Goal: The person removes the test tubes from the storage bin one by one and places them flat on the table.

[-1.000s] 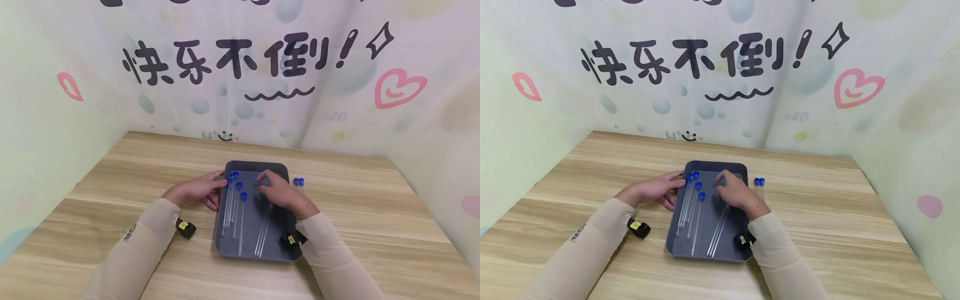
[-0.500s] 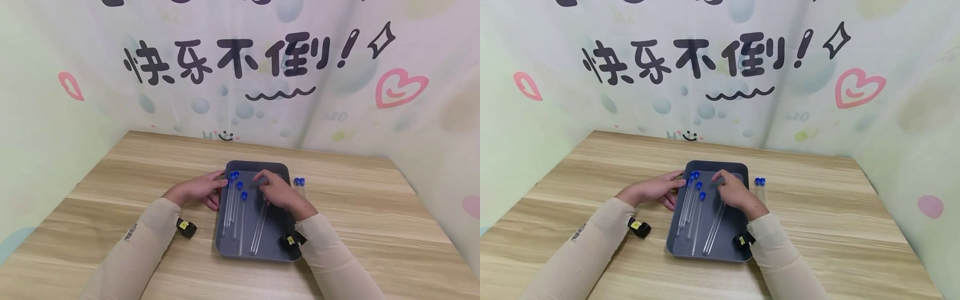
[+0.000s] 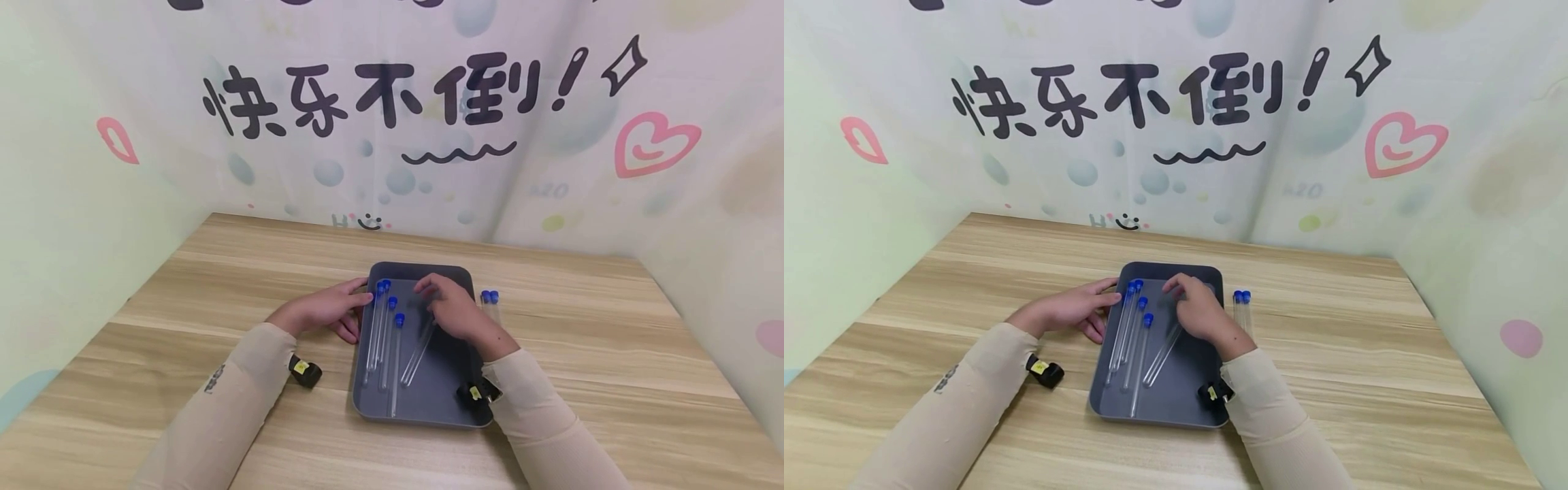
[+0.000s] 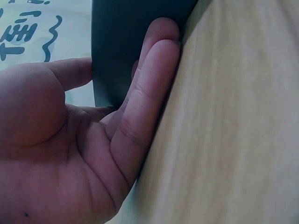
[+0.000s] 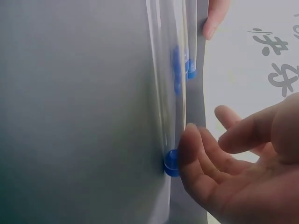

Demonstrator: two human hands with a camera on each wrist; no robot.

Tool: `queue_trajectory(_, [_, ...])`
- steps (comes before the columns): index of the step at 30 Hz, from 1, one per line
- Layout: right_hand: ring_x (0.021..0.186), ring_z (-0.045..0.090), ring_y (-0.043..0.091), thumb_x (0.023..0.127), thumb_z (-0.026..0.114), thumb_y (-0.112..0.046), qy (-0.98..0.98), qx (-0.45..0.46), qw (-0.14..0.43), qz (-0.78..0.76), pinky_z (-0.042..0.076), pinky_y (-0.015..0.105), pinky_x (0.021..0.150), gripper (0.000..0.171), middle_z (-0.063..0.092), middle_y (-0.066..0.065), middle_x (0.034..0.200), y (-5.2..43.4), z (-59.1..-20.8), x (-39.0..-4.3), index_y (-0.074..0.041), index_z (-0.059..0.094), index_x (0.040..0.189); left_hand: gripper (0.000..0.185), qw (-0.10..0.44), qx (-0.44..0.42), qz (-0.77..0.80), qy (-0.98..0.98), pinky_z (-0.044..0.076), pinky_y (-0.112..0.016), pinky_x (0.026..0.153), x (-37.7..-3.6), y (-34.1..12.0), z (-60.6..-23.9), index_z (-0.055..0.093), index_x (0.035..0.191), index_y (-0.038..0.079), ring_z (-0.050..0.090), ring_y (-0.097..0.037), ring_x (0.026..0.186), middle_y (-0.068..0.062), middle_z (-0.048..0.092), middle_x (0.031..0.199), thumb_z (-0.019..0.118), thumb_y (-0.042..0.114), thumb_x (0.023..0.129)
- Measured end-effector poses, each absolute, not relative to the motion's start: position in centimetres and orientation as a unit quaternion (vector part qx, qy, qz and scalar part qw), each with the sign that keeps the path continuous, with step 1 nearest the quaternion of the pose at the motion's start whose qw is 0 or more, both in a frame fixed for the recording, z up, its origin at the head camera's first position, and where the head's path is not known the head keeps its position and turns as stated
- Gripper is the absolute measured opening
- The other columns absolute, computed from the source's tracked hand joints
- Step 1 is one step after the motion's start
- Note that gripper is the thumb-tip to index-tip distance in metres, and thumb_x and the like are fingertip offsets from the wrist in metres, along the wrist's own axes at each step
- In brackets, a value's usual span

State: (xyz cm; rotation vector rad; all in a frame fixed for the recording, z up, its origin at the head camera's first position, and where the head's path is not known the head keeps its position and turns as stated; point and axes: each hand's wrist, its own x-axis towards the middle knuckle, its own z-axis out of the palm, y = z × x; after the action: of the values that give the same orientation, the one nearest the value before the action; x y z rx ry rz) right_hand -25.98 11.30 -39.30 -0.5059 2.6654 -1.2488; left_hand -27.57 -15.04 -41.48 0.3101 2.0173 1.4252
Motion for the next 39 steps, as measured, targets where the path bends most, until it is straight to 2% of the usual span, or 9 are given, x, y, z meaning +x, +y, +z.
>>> queue_trajectory(4, [0.087,0.062,0.027,0.093,0.043,0.009,0.898,-0.165,0.040,-0.406,0.056,0.033,0.071,0.036,0.056,0.019,0.129,11.36,-39.31,-26.12,-0.004,0.062,0.121,0.058,0.320,0.117,0.544,0.767,0.064,-0.040,0.072,-27.54,-15.05,-41.46,0.010,0.162,0.030,0.071,-0.023,0.076,-0.019,0.062,0.106,0.036,0.036,0.110])
queue_trajectory(8, [0.103,0.058,0.032,0.091,0.040,0.010,0.914,-0.154,0.012,-0.376,0.052,0.042,0.083,0.040,0.057,0.020,0.129,11.51,-39.20,-26.28,-0.003,0.064,0.121,0.058,0.320,0.113,0.544,0.767,0.064,-0.040,0.072,-27.50,-15.04,-41.44,0.010,0.161,0.031,0.071,-0.023,0.075,-0.019,0.062,0.106,0.036,0.035,0.110])
queue_trajectory(11, [0.119,0.053,0.036,0.087,0.041,0.012,0.925,-0.147,0.008,-0.351,0.049,0.047,0.092,0.043,0.058,0.023,0.130,11.63,-39.19,-26.32,-0.003,0.063,0.121,0.058,0.320,0.112,0.544,0.767,0.064,-0.040,0.072,-27.47,-15.02,-41.43,0.010,0.162,0.030,0.071,-0.023,0.075,-0.019,0.062,0.107,0.036,0.035,0.110])
queue_trajectory(15, [0.124,0.052,0.037,0.087,0.043,0.011,0.934,-0.137,0.026,-0.330,0.049,0.048,0.092,0.045,0.056,0.024,0.133,11.63,-39.19,-26.17,-0.003,0.062,0.125,0.058,0.320,0.112,0.545,0.767,0.064,-0.040,0.072,-27.45,-15.04,-41.45,0.011,0.161,0.030,0.071,-0.023,0.076,-0.019,0.062,0.108,0.036,0.035,0.110])
queue_trajectory(20, [0.119,0.054,0.035,0.090,0.043,0.009,0.936,-0.136,0.047,-0.320,0.050,0.048,0.091,0.045,0.057,0.023,0.129,11.51,-38.93,-25.98,-0.003,0.059,0.130,0.058,0.318,0.108,0.543,0.770,0.064,-0.039,0.072,-27.41,-15.05,-41.44,0.011,0.162,0.030,0.071,-0.023,0.076,-0.019,0.061,0.108,0.037,0.036,0.110])
queue_trajectory(28, [0.071,0.068,0.016,0.093,0.058,0.001,0.925,-0.138,0.085,-0.343,0.056,0.029,0.062,0.043,0.060,0.022,0.115,11.50,-39.33,-26.28,0.000,0.053,0.136,0.058,0.318,0.105,0.543,0.770,0.064,-0.040,0.072,-27.33,-15.00,-41.34,0.010,0.162,0.029,0.071,-0.023,0.076,-0.019,0.061,0.108,0.036,0.036,0.110])
queue_trajectory(31, [0.070,0.068,0.016,0.092,0.065,-0.004,0.926,-0.138,0.090,-0.341,0.055,0.030,0.063,0.047,0.064,0.021,0.115,11.53,-39.40,-26.32,-0.001,0.052,0.137,0.058,0.320,0.108,0.544,0.768,0.064,-0.040,0.071,-27.38,-15.04,-41.37,0.010,0.162,0.029,0.071,-0.023,0.076,-0.018,0.061,0.108,0.036,0.036,0.110])
queue_trajectory(35, [0.080,0.067,0.021,0.090,0.072,-0.013,0.931,-0.138,0.092,-0.325,0.057,0.036,0.072,0.052,0.065,0.020,0.116,11.60,-39.32,-26.27,-0.002,0.053,0.138,0.057,0.321,0.112,0.544,0.767,0.064,-0.040,0.072,-27.46,-15.10,-41.35,0.011,0.161,0.030,0.071,-0.023,0.076,-0.018,0.061,0.108,0.035,0.035,0.110])
queue_trajectory(39, [0.078,0.064,0.021,0.088,0.075,-0.017,0.935,-0.140,0.098,-0.312,0.056,0.035,0.067,0.054,0.068,0.016,0.103,11.66,-39.29,-26.15,-0.002,0.054,0.136,0.056,0.321,0.116,0.544,0.767,0.064,-0.040,0.072,-27.53,-15.17,-41.37,0.011,0.161,0.031,0.072,-0.024,0.077,-0.019,0.061,0.109,0.035,0.035,0.110])
